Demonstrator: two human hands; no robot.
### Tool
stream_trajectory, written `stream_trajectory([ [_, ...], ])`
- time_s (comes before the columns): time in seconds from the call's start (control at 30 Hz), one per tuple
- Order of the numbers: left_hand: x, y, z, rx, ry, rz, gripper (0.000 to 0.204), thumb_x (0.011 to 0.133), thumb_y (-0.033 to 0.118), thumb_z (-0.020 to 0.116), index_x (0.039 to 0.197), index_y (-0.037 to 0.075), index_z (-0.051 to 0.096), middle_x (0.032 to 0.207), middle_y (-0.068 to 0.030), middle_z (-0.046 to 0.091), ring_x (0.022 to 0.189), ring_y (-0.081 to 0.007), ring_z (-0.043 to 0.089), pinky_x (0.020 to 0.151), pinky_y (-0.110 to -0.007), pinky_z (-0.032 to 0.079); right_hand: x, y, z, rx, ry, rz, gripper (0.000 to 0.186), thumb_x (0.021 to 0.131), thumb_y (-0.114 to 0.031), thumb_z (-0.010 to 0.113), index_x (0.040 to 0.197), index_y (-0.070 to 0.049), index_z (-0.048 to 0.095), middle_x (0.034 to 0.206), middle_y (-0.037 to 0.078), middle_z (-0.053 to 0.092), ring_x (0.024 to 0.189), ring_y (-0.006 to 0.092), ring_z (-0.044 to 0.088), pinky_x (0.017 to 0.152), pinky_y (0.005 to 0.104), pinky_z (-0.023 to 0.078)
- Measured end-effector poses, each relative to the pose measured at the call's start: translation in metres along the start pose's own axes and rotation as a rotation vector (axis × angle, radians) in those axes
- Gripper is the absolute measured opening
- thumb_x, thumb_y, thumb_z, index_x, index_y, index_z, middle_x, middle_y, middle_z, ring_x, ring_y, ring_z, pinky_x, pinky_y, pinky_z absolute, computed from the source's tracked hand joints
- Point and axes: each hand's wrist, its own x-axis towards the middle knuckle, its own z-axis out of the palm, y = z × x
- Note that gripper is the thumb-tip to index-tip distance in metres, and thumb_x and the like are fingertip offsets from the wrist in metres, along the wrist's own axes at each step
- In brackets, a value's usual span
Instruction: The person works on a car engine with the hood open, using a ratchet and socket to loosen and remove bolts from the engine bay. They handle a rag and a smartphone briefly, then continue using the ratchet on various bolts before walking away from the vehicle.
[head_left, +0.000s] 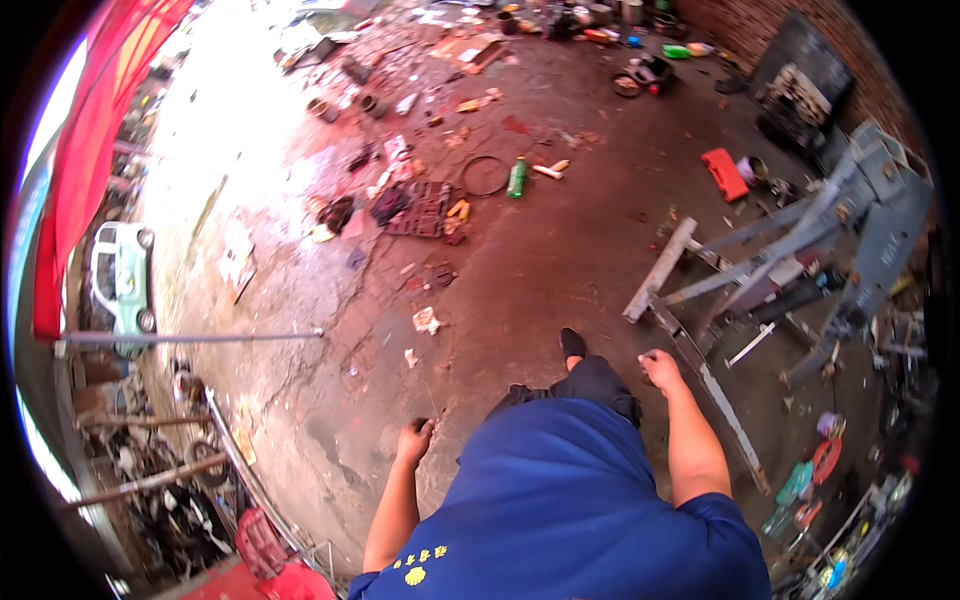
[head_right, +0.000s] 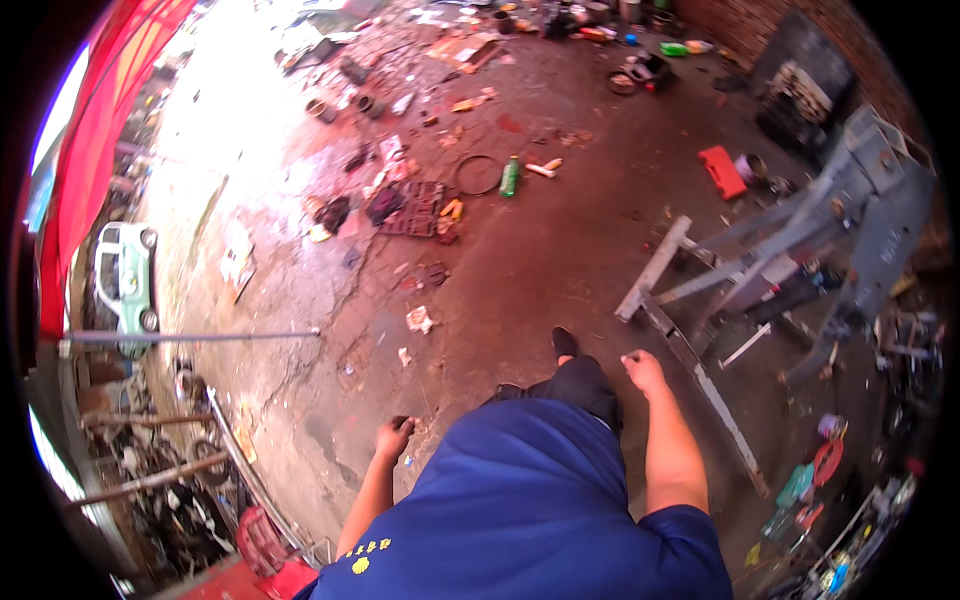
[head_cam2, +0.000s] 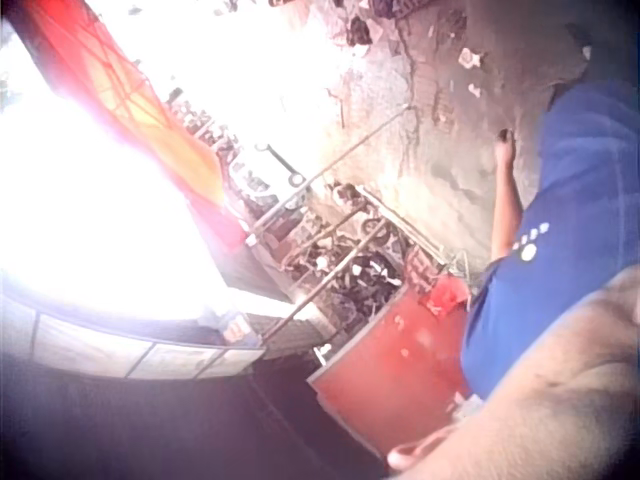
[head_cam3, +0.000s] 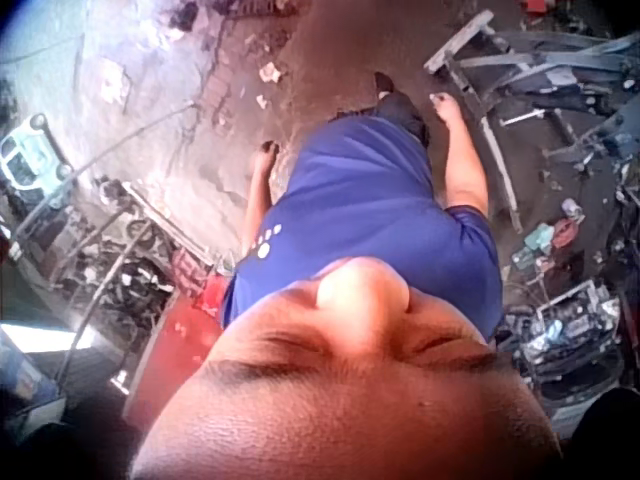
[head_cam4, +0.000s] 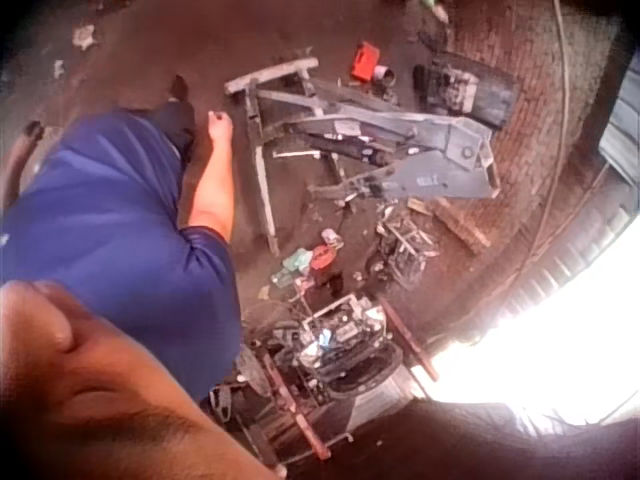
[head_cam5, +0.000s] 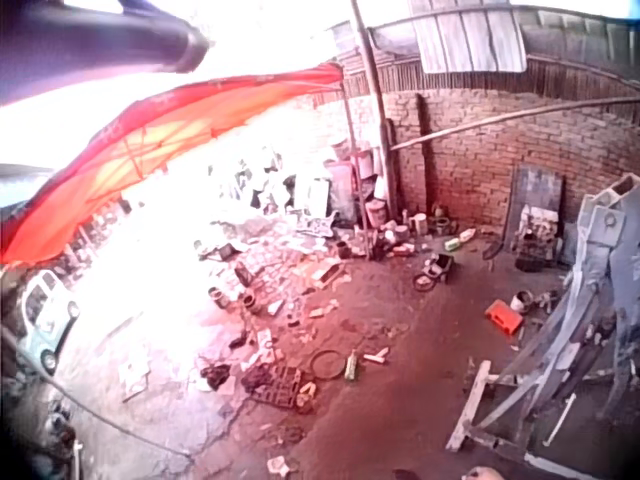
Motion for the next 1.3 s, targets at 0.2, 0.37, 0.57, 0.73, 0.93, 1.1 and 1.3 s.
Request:
stream_trajectory([
  [0.2,-0.016,-0.001,0.006,-0.037,0.04,0.051,0.046,0.098,0.04,0.066,0.12,0.0,0.072,0.116,-0.0219,0.075,0.114,-0.0353,0.071,0.099,-0.042,0.053,-0.006,0.0,0.002,-0.087,-0.043,-0.006,0.023,0.099,-0.021,0.071,0.104,0.001,0.069,0.083,0.006,0.07,0.071,0.0149,0.065,0.061,0.0313,0.051],
  [0.37,-0.049,-0.035,0.019,-0.106,0.085,-0.019,0.049,0.098,0.043,0.064,0.12,0.001,0.072,0.118,-0.0226,0.074,0.116,-0.037,0.07,0.101,-0.044,0.053,0.005,0.004,-0.003,-0.239,-0.106,-0.024,0.025,0.1,-0.027,0.07,0.099,-0.002,0.068,0.084,0.006,0.07,0.07,0.0151,0.065,0.059,0.0313,0.049],
  [0.57,-0.103,-0.145,0.058,-0.295,0.242,-0.231,0.05,0.097,0.046,0.063,0.119,0.001,0.074,0.118,-0.0243,0.073,0.113,-0.039,0.07,0.098,-0.047,0.054,0.038,-0.058,0.036,-0.487,-0.247,-0.116,0.025,0.1,-0.027,0.068,0.101,-0.002,0.067,0.083,0.007,0.069,0.068,0.0174,0.064,0.061,0.0342,0.051],
  [0.73,-0.166,-0.242,0.107,-0.376,0.373,-0.543,0.051,0.093,0.049,0.066,0.109,0.001,0.076,0.109,-0.0245,0.074,0.107,-0.0427,0.07,0.094,-0.051,0.055,0.064,-0.114,0.115,-0.525,-0.588,-0.019,0.023,0.103,-0.024,0.063,0.109,-0.002,0.064,0.081,0.006,0.067,0.061,0.016,0.063,0.05,0.0296,0.047],
  [0.93,-0.302,-0.236,0.254,-0.938,0.914,-1.0,0.047,0.093,0.044,0.069,0.103,-0.001,0.075,0.101,-0.0256,0.075,0.102,-0.0412,0.072,0.091,-0.048,0.056,0.05,-0.241,0.257,-1.153,-0.89,-0.229,0.017,0.101,-0.02,0.065,0.104,-0.003,0.066,0.08,0.006,0.067,0.061,0.0157,0.062,0.048,0.0283,0.044],
  [1.1,-0.372,-0.089,0.421,-1.186,1.018,-1.476,0.049,0.093,0.049,0.071,0.106,0.002,0.077,0.104,-0.0235,0.076,0.103,-0.0399,0.072,0.092,-0.047,0.056,0.153,-0.348,0.404,-1.227,-0.907,0.009,0.011,0.098,-0.025,0.061,0.1,-0.014,0.063,0.068,0.002,0.057,0.049,0.0158,0.052,0.041,0.0323,0.038],
  [1.3,-0.397,0.107,0.584,-1.582,0.919,-1.717,0.048,0.093,0.048,0.07,0.112,0.004,0.077,0.111,-0.022,0.075,0.108,-0.0403,0.071,0.096,-0.046,0.056,0.059,-0.314,0.576,-1.303,-1.011,-0.446,0.017,0.103,-0.031,0.06,0.099,-0.014,0.059,0.062,0.001,0.054,0.045,0.0106,0.047,0.038,0.0261,0.03],
])
